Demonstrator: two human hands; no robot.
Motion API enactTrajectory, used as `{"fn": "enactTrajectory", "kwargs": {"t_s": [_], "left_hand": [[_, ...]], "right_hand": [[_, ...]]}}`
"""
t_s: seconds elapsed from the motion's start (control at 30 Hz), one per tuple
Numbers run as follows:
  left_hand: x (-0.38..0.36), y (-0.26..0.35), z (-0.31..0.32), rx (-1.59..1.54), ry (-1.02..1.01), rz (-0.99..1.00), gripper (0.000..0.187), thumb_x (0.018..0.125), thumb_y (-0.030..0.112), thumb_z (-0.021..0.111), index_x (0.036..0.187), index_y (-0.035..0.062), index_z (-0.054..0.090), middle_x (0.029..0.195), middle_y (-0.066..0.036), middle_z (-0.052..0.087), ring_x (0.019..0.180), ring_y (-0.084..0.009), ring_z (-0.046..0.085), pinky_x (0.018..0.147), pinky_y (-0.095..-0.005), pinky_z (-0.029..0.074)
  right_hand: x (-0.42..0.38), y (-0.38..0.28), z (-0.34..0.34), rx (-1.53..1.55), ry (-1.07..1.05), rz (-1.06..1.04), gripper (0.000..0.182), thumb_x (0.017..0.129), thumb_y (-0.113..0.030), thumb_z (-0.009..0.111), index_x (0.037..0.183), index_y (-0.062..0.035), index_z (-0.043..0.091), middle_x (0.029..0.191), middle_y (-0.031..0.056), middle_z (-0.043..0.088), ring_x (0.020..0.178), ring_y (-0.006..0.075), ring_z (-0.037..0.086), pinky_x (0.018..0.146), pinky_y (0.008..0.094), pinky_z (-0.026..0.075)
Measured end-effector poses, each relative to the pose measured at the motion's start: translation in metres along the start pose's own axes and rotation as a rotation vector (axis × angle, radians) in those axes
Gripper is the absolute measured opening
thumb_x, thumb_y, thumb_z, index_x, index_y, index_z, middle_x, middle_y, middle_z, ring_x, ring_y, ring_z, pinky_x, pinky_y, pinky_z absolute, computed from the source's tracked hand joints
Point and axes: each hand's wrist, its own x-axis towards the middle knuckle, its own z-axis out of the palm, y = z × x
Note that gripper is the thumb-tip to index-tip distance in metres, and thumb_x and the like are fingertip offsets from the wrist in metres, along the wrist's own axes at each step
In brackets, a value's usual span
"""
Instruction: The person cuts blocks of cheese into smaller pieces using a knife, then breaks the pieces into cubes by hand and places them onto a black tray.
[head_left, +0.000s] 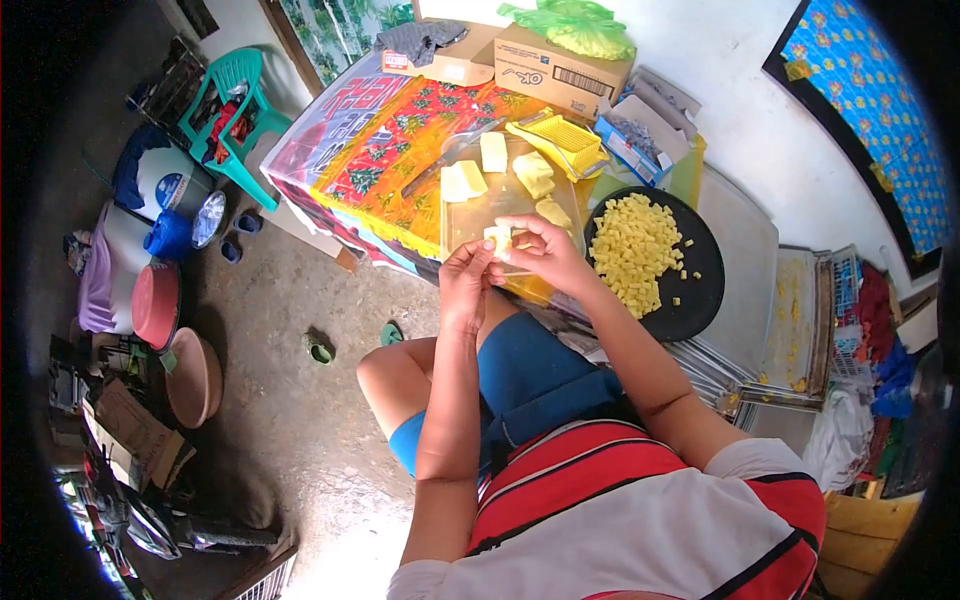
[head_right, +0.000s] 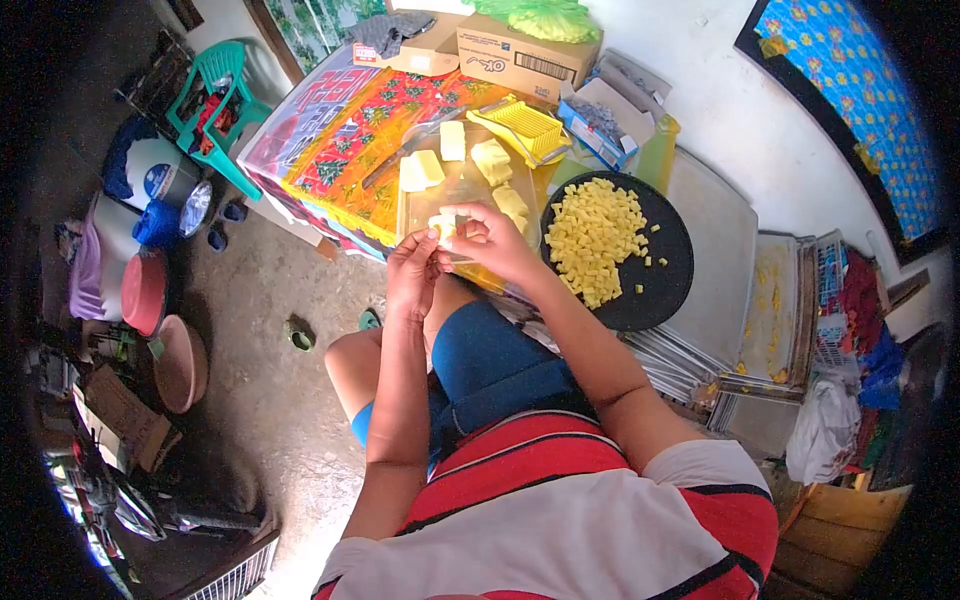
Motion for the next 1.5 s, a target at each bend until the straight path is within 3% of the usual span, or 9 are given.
{"fn": "enactTrajectory", "kwargs": {"t_s": [0.2, 0.5, 0.6, 0.7, 0.8, 1.0, 1.1, 1.3, 1.5], "left_hand": [[-0.002, -0.002, 0.001, -0.080, -0.034, -0.023, 0.017, 0.091, 0.018, 0.060, 0.095, 0.0006, 0.062, 0.074, -0.007, 0.065, 0.057, -0.0137, 0.060, 0.057, -0.0270, 0.054], [-0.008, 0.004, 0.000, -0.267, -0.035, -0.072, 0.024, 0.095, 0.017, 0.052, 0.105, -0.0031, 0.060, 0.080, -0.011, 0.066, 0.061, -0.0151, 0.062, 0.057, -0.0288, 0.055], [-0.006, 0.003, -0.003, -0.317, -0.047, -0.069, 0.025, 0.095, 0.016, 0.050, 0.106, -0.0034, 0.060, 0.081, -0.011, 0.066, 0.062, -0.0158, 0.062, 0.059, -0.0302, 0.055], [-0.008, 0.005, -0.001, -0.344, -0.098, -0.063, 0.025, 0.095, 0.016, 0.050, 0.107, -0.0035, 0.060, 0.081, -0.011, 0.066, 0.063, -0.0161, 0.062, 0.061, -0.0309, 0.055], [-0.011, 0.011, 0.000, -0.300, -0.140, -0.033, 0.024, 0.094, 0.015, 0.051, 0.107, -0.0035, 0.060, 0.081, -0.010, 0.066, 0.063, -0.0160, 0.062, 0.061, -0.0298, 0.055], [-0.021, 0.017, 0.004, -0.225, -0.122, 0.037, 0.021, 0.089, 0.007, 0.061, 0.108, -0.0024, 0.061, 0.082, -0.008, 0.066, 0.063, -0.0134, 0.061, 0.062, -0.0261, 0.053], [-0.021, 0.013, 0.015, 0.026, -0.059, 0.153, 0.023, 0.087, 0.004, 0.064, 0.109, -0.0015, 0.062, 0.086, -0.007, 0.067, 0.064, -0.0121, 0.060, 0.066, -0.0246, 0.053], [-0.030, 0.012, 0.043, 0.152, -0.195, 0.329, 0.026, 0.085, -0.004, 0.064, 0.111, -0.0036, 0.061, 0.092, -0.008, 0.066, 0.084, -0.0154, 0.064, 0.067, -0.0244, 0.050], [-0.037, 0.012, 0.044, 0.094, -0.081, 0.211, 0.023, 0.086, 0.004, 0.065, 0.108, -0.0037, 0.061, 0.089, -0.007, 0.065, 0.069, -0.0131, 0.060, 0.064, -0.0240, 0.049]], "right_hand": [[-0.001, 0.003, -0.001, 0.235, 0.018, 0.088, 0.037, 0.088, 0.000, 0.060, 0.125, 0.0007, 0.052, 0.107, 0.0109, 0.064, 0.093, 0.0134, 0.063, 0.079, 0.0261, 0.051], [0.006, 0.010, -0.003, 0.164, 0.200, 0.065, 0.035, 0.084, -0.006, 0.065, 0.118, -0.0040, 0.058, 0.105, 0.0096, 0.065, 0.089, 0.0150, 0.063, 0.074, 0.0297, 0.051], [0.020, 0.027, -0.004, -0.603, 0.171, -0.075, 0.034, 0.077, -0.006, 0.068, 0.110, -0.0097, 0.064, 0.102, 0.0109, 0.066, 0.088, 0.0227, 0.064, 0.073, 0.0346, 0.050], [0.027, 0.036, 0.007, -0.650, 0.070, -0.067, 0.031, 0.072, -0.008, 0.070, 0.103, -0.0118, 0.066, 0.101, 0.0131, 0.065, 0.090, 0.0306, 0.063, 0.076, 0.0388, 0.049], [0.024, 0.020, 0.012, -1.084, 0.022, -0.169, 0.029, 0.076, -0.014, 0.069, 0.104, -0.0102, 0.066, 0.104, 0.0123, 0.066, 0.093, 0.0324, 0.062, 0.078, 0.0383, 0.049], [0.029, 0.038, -0.003, -0.608, 0.202, -0.233, 0.026, 0.086, -0.023, 0.064, 0.110, -0.0110, 0.065, 0.104, 0.0088, 0.067, 0.094, 0.0230, 0.064, 0.076, 0.0335, 0.050], [0.013, -0.011, -0.007, 0.172, 0.098, 0.229, 0.029, 0.090, -0.022, 0.063, 0.115, -0.0067, 0.062, 0.103, 0.0056, 0.067, 0.091, 0.0140, 0.063, 0.074, 0.0281, 0.051], [-0.010, -0.045, -0.011, 0.203, 0.006, 0.169, 0.030, 0.089, -0.009, 0.063, 0.117, -0.0007, 0.058, 0.098, 0.0056, 0.066, 0.087, 0.0109, 0.063, 0.075, 0.0243, 0.052], [-0.020, -0.053, -0.017, 0.240, 0.099, 0.111, 0.023, 0.087, -0.006, 0.064, 0.109, -0.0002, 0.062, 0.093, 0.0053, 0.066, 0.083, 0.0106, 0.063, 0.073, 0.0248, 0.053]]}}
